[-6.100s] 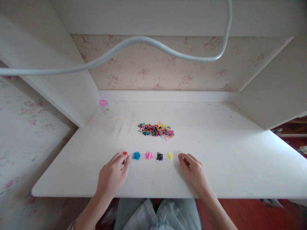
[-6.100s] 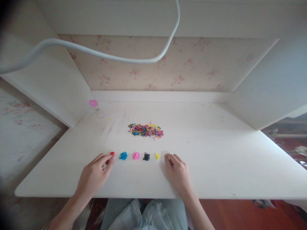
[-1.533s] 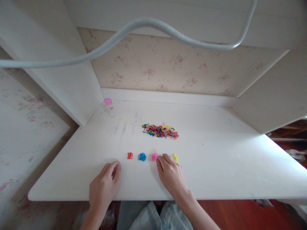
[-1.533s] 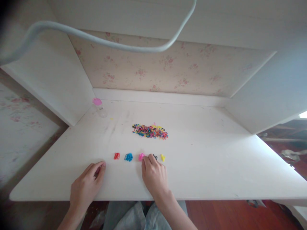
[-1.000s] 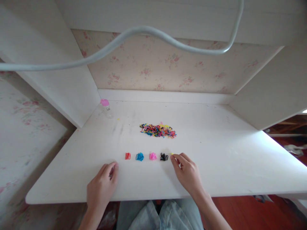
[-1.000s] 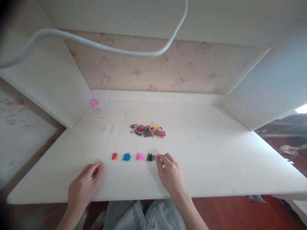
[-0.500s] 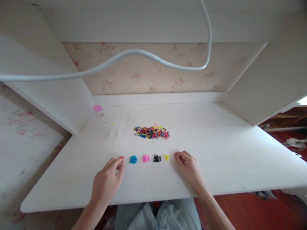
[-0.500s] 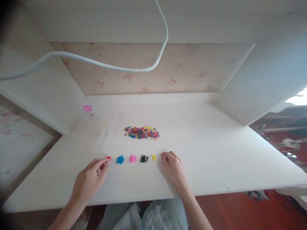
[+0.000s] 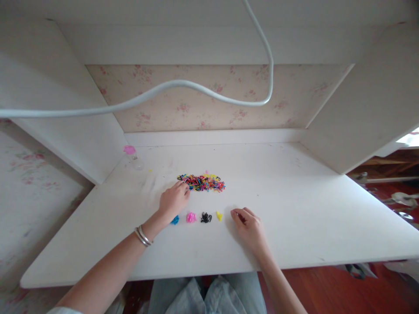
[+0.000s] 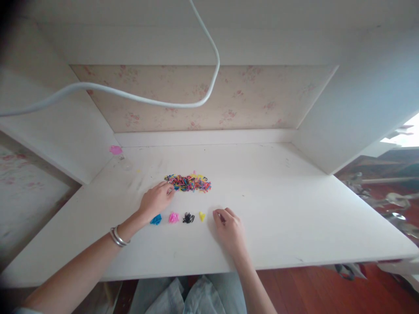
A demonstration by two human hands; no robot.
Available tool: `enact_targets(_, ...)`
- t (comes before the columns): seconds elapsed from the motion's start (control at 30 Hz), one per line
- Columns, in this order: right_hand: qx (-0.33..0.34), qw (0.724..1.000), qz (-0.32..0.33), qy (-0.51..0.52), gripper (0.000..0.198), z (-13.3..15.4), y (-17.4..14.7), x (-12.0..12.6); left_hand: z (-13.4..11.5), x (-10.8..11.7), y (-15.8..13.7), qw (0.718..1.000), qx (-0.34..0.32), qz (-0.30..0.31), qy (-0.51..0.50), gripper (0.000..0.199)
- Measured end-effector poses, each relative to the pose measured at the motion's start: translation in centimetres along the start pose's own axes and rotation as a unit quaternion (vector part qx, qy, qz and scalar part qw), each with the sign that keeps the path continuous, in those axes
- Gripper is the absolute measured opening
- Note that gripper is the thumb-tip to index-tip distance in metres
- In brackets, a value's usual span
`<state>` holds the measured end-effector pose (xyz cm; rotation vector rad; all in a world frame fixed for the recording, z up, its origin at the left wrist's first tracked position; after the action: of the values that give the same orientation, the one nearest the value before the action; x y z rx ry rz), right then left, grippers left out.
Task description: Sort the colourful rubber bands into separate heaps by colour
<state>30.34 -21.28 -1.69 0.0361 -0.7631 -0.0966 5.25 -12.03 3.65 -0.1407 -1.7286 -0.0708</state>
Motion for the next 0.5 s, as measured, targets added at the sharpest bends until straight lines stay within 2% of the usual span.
enact_targets(0.2,-0.001,1.000,-0.005,0.005,0.036,0.1,0.1,0.1,0.5,-0.7,1.3,1.000,-0.012,0.001,0.025,0.035)
enact_targets(0.5,0.001,1.000,0.000,0.010,0.039,0.1,0.1,0.1,1.0,-0.7,1.2,0.999,-0.035,-0.005,0.023,0.035)
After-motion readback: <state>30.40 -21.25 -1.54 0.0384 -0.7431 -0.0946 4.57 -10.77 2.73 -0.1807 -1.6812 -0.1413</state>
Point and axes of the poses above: each hand's wrist, its own y-axis towards the middle knuckle, its own x-axis out of the back of the hand, z = x × y, the point moved 2 cm from there along y, towards the middle knuckle, and after that the axes turned 6 degrees about z, right-handed, at the moved point
